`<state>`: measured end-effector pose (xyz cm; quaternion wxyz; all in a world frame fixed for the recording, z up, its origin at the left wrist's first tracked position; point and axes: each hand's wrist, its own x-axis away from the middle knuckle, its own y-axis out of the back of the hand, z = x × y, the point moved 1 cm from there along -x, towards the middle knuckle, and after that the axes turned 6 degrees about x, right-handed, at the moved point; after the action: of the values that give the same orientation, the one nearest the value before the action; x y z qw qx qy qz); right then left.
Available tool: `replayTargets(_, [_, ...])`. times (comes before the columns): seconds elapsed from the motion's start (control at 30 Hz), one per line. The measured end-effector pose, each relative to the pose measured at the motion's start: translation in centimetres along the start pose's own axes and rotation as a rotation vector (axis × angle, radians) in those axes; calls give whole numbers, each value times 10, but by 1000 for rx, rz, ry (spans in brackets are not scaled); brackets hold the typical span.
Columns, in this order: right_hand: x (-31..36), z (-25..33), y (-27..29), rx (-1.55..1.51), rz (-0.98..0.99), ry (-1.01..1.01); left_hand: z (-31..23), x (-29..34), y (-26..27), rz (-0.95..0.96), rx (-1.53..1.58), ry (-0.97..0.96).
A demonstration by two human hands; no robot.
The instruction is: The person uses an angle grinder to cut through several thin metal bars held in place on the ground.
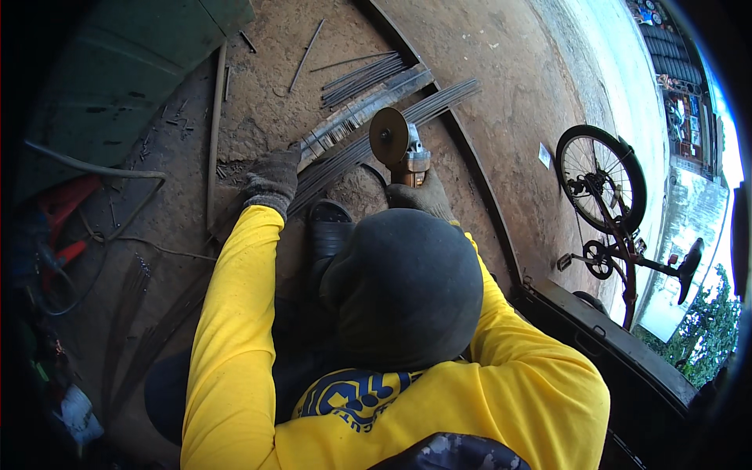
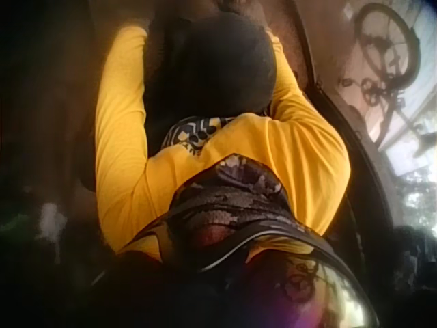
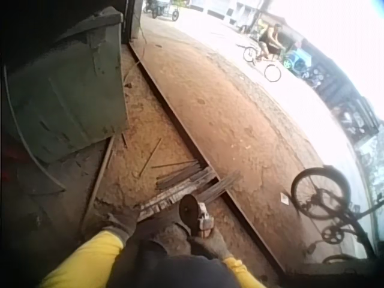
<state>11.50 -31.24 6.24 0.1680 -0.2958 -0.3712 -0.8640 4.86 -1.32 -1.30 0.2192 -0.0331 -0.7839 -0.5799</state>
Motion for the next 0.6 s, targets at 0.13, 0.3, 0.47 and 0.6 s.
replayTargets(0.13, [0, -1, 1, 2, 11, 2, -5, 2, 5, -22, 14, 38])
replayTargets(0.3, [-1, -4, 1, -29, 1, 17, -10, 9, 10, -33, 21, 24])
replayTargets(0.47, [2, -1, 2, -47, 5, 4, -9, 8, 8, 4, 27, 39])
replayTargets(0.6, [5, 5, 2, -19, 15, -4, -2, 1, 0, 20, 40, 40])
